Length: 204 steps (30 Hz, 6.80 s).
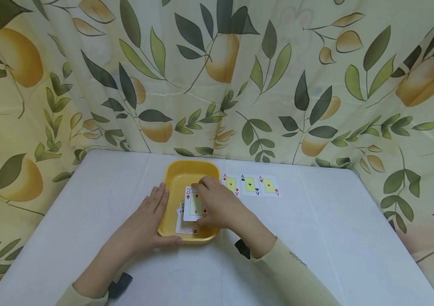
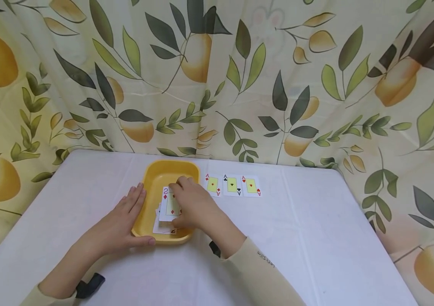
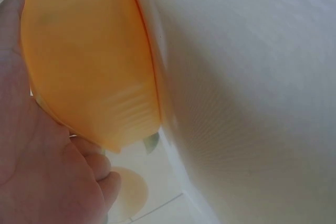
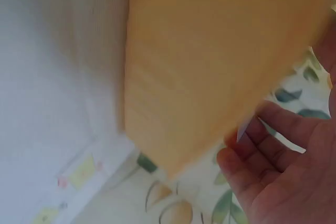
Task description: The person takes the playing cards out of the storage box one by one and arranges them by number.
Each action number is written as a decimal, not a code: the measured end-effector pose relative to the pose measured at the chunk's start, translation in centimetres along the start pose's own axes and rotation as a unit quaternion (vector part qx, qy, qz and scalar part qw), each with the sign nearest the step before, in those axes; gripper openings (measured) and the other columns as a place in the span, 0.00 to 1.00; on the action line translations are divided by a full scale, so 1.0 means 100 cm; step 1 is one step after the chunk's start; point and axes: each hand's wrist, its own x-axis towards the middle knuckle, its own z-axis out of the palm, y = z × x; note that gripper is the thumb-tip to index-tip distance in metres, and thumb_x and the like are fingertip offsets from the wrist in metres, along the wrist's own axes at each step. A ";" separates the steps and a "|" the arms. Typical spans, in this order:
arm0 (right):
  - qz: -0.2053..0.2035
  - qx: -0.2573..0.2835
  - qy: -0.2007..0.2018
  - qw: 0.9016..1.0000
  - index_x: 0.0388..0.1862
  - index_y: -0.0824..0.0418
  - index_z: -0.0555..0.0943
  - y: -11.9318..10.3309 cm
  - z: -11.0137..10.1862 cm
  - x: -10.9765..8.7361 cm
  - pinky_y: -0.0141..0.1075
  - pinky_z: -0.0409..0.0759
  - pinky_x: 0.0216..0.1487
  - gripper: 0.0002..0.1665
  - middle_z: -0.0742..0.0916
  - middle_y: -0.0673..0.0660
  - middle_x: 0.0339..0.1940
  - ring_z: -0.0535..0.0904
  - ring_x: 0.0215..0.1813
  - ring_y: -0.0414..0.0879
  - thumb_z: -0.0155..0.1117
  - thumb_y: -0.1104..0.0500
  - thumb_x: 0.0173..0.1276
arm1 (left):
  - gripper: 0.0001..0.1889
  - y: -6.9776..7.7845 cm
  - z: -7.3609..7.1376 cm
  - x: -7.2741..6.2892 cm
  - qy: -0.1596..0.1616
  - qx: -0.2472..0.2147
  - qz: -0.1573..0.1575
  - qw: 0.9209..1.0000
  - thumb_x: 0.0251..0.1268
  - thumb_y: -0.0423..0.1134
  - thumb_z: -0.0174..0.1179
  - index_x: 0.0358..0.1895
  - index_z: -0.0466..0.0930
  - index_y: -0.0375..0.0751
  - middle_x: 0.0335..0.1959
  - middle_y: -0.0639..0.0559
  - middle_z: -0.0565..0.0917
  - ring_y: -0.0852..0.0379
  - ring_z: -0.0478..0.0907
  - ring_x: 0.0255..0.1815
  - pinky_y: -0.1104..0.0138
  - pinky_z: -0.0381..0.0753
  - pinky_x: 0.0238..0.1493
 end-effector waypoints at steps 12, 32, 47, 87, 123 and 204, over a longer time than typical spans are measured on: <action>0.040 0.011 0.037 0.998 0.69 0.56 0.73 0.020 -0.022 -0.025 0.33 0.77 0.60 0.54 0.75 0.51 0.62 0.68 0.58 0.43 0.84 0.45 0.41 | 0.70 0.003 -0.002 0.001 -0.001 -0.010 -0.015 1.000 0.45 0.82 0.58 0.80 0.42 0.34 0.83 0.42 0.38 0.42 0.37 0.83 0.48 0.49 0.79; 0.086 -0.010 0.056 0.995 0.71 0.59 0.70 0.059 -0.030 -0.063 0.39 0.80 0.55 0.54 0.74 0.55 0.63 0.69 0.61 0.49 0.80 0.48 0.42 | 0.71 0.004 -0.002 0.000 -0.012 -0.012 -0.024 1.000 0.44 0.82 0.58 0.80 0.40 0.34 0.83 0.42 0.38 0.42 0.36 0.83 0.48 0.49 0.79; 0.096 0.011 0.013 0.995 0.68 0.58 0.72 0.072 0.006 -0.062 0.35 0.80 0.55 0.53 0.75 0.52 0.58 0.70 0.55 0.46 0.84 0.48 0.42 | 0.71 0.002 -0.002 0.001 -0.011 -0.010 -0.024 1.000 0.43 0.84 0.56 0.80 0.40 0.34 0.83 0.43 0.37 0.43 0.35 0.83 0.48 0.49 0.79; 0.086 0.023 -0.018 0.996 0.76 0.56 0.67 0.086 -0.004 -0.045 0.50 0.74 0.68 0.57 0.72 0.56 0.69 0.66 0.70 0.53 0.80 0.45 0.47 | 0.73 0.002 -0.002 0.001 -0.021 -0.008 -0.033 0.999 0.41 0.88 0.51 0.81 0.37 0.37 0.83 0.46 0.34 0.46 0.33 0.83 0.50 0.47 0.80; -0.048 -0.026 -0.100 0.993 0.72 0.58 0.70 -0.001 0.022 0.014 0.36 0.73 0.68 0.56 0.74 0.52 0.66 0.69 0.65 0.46 0.83 0.43 0.45 | 0.71 -0.002 -0.003 0.001 -0.004 -0.003 -0.005 1.000 0.43 0.87 0.49 0.80 0.40 0.34 0.83 0.42 0.37 0.44 0.36 0.83 0.48 0.50 0.79; 0.097 -0.011 -0.026 0.995 0.69 0.58 0.73 0.098 -0.014 -0.077 0.45 0.77 0.65 0.54 0.76 0.55 0.62 0.72 0.61 0.49 0.85 0.49 0.40 | 0.70 0.003 -0.001 0.002 -0.005 0.034 -0.021 0.999 0.41 0.88 0.50 0.81 0.44 0.39 0.83 0.43 0.39 0.36 0.34 0.82 0.42 0.43 0.79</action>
